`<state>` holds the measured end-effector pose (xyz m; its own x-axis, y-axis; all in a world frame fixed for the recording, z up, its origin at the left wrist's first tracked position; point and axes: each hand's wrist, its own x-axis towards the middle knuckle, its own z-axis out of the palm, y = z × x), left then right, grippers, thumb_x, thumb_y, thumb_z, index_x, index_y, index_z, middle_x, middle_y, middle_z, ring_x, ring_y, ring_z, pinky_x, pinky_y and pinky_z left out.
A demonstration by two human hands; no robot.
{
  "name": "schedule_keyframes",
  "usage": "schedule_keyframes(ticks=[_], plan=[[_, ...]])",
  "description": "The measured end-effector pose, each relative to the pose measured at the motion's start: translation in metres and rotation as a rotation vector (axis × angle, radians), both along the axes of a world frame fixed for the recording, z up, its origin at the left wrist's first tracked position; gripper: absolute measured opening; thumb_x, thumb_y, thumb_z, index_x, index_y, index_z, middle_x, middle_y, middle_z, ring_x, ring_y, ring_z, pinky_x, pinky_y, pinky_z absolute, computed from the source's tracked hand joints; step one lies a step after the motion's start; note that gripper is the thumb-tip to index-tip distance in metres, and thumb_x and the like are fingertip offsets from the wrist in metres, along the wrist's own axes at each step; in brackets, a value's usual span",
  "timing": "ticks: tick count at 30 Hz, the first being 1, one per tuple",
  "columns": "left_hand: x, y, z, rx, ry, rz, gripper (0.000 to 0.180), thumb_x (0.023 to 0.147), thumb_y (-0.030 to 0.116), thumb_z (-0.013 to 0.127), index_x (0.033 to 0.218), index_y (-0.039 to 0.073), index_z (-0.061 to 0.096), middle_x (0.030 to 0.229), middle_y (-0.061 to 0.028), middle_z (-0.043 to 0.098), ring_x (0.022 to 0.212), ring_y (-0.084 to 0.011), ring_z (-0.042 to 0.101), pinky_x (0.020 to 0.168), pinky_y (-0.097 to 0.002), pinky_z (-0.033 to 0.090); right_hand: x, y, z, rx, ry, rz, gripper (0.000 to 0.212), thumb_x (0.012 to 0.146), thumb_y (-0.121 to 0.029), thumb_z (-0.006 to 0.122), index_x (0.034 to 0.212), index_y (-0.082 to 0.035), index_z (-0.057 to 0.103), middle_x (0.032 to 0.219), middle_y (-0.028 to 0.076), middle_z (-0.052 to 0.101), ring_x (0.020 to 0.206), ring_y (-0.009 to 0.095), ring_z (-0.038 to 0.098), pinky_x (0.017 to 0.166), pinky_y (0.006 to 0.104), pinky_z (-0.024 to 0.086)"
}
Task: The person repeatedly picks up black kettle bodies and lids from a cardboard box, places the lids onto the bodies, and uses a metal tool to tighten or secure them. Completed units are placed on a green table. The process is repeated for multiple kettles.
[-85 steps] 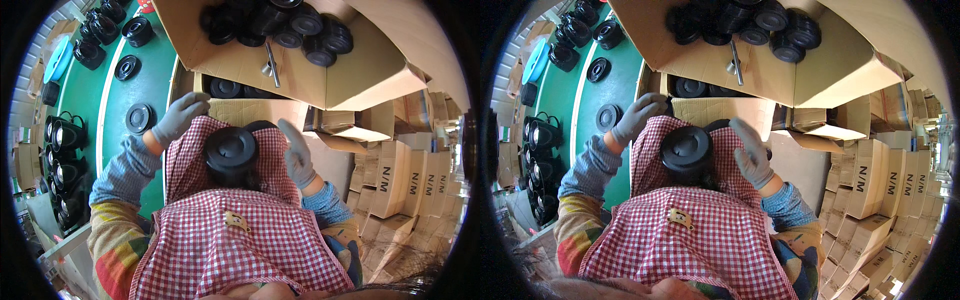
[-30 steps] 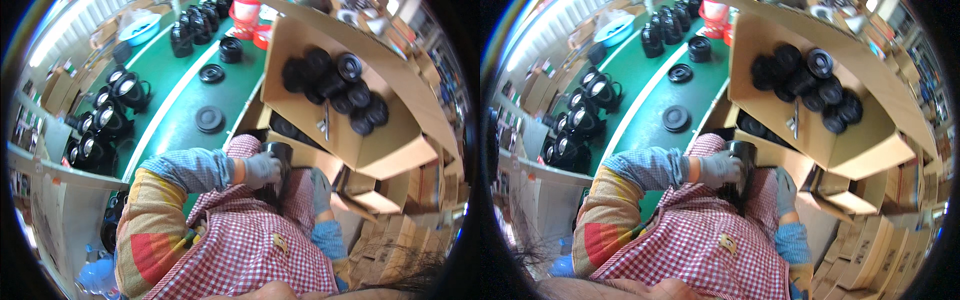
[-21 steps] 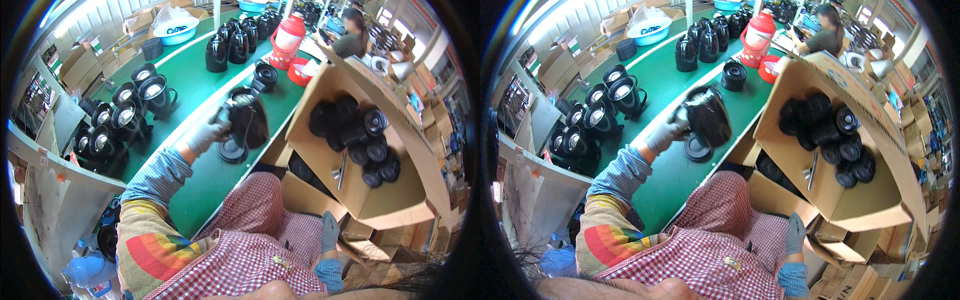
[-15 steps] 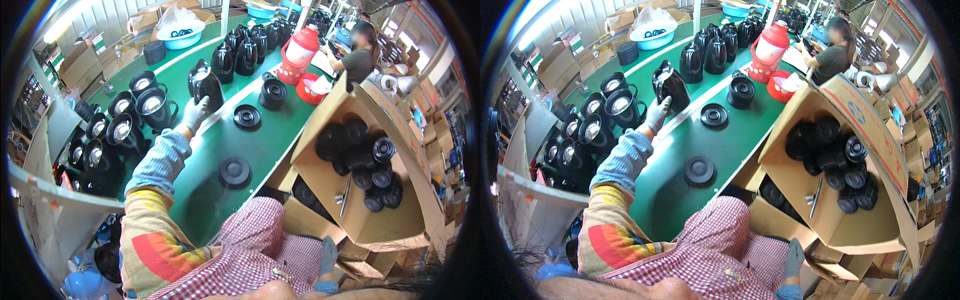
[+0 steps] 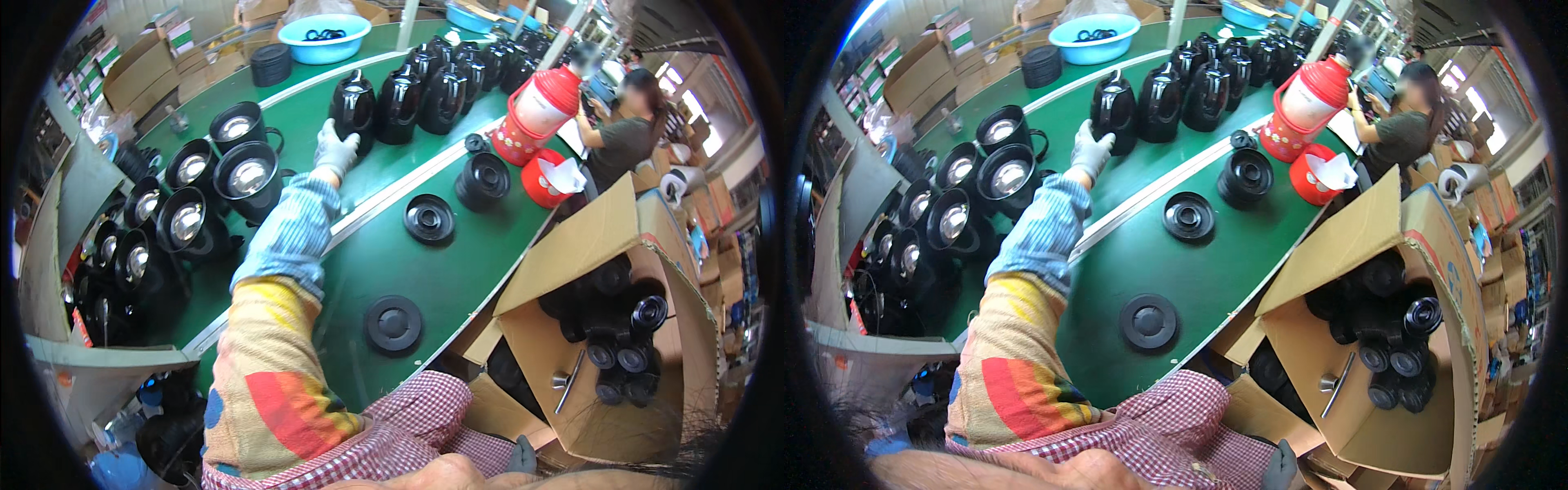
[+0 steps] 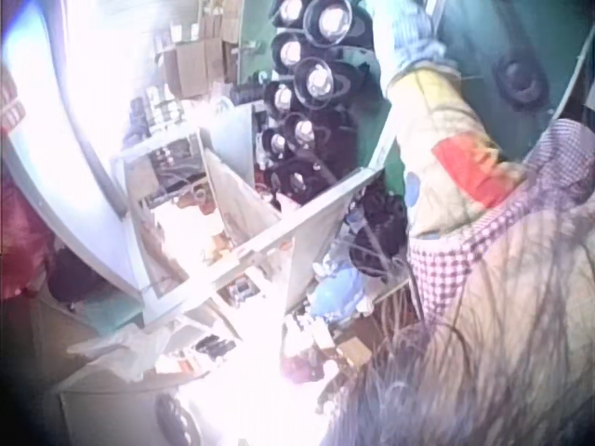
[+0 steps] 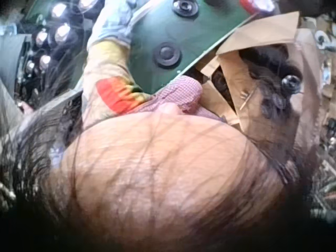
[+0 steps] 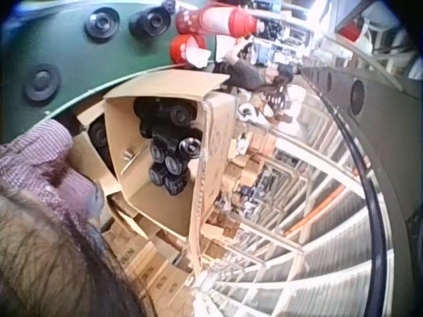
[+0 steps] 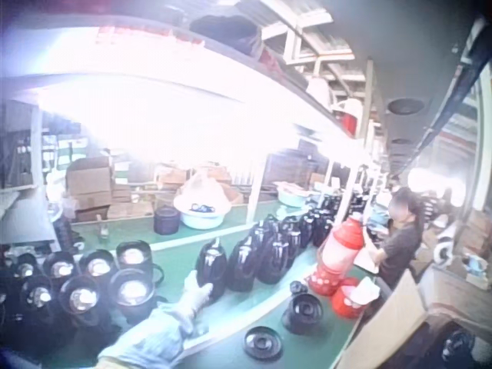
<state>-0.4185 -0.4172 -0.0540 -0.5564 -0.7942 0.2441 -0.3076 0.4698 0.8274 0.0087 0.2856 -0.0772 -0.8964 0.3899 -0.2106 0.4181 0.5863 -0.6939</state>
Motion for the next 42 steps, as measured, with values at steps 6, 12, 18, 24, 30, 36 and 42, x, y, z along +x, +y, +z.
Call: schedule_keyframes(ticks=[6,12,18,24,30,36,42], plan=[[0.195,-0.014,0.071,-0.885,-0.183,-0.129,0.058,0.074,0.032,0.082,0.123,0.01,0.061,0.141,-0.0164,0.054,0.134,-0.0372,0.046,0.114,-0.0509,0.033,-0.005,0.002,-0.017,-0.123,0.016,0.021,0.03,0.102,-0.008,0.056,0.128,0.006,0.063,0.126,0.015,0.067,0.118,0.022,0.061,0.104,0.0332,0.047],[0.215,-0.056,0.044,-0.906,-0.417,-0.073,0.058,0.072,0.023,0.078,0.127,0.011,0.063,0.14,-0.0101,0.057,0.138,-0.0314,0.045,0.116,-0.0514,0.029,-0.011,-0.002,-0.013,-0.143,0.099,0.199,0.033,0.101,-0.013,0.058,0.126,0.007,0.064,0.124,0.018,0.068,0.115,0.025,0.063,0.101,0.0344,0.049],[0.253,0.032,0.11,-0.913,-0.079,-0.51,0.04,0.064,0.013,0.079,0.102,0.007,0.07,0.135,-0.0134,0.061,0.131,-0.0352,0.052,0.108,-0.0515,0.038,-0.007,-0.006,0.031,-0.131,0.237,0.274,0.033,0.1,-0.012,0.057,0.126,0.007,0.064,0.124,0.019,0.067,0.117,0.027,0.063,0.104,0.0353,0.048],[0.314,0.221,0.187,-0.809,0.163,-1.287,0.044,0.065,0.016,0.082,0.106,0.005,0.07,0.141,-0.0168,0.056,0.136,-0.04,0.048,0.112,-0.0537,0.037,-0.023,-0.028,0.107,-0.031,0.459,0.501,0.038,0.098,-0.011,0.06,0.133,0.003,0.062,0.134,0.018,0.065,0.126,0.027,0.06,0.108,0.0356,0.044],[0.315,0.347,0.111,-0.323,0.181,-2.003,0.024,0.067,-0.003,0.076,0.087,0.006,0.066,0.152,-0.0264,0.043,0.135,-0.0465,0.047,0.109,-0.0487,0.044,-0.034,-0.04,0.122,-0.328,0.619,0.545,0.048,0.101,-0.016,0.059,0.146,0.001,0.05,0.149,0.017,0.052,0.142,0.028,0.045,0.118,0.0366,0.033],[0.304,0.404,0.014,0.293,-0.322,-2.158,0.033,0.062,-0.019,0.055,0.083,0.003,0.068,0.159,-0.0216,0.041,0.127,-0.0298,0.06,0.102,-0.0353,0.048,0.006,-0.043,0.042,-0.42,0.313,0.522,0.048,0.11,-0.03,0.045,0.15,-0.003,0.046,0.151,0.017,0.051,0.143,0.026,0.044,0.118,0.0334,0.033],[0.301,0.414,0.003,0.271,-0.518,-2.036,0.047,0.073,-0.016,0.053,0.115,-0.002,0.069,0.132,-0.0155,0.064,0.127,-0.0239,0.058,0.108,-0.0354,0.044,0.025,-0.057,0.001,-0.295,0.329,0.319,0.047,0.109,-0.031,0.048,0.144,-0.001,0.051,0.14,0.023,0.058,0.133,0.035,0.055,0.111,0.0356,0.042]])
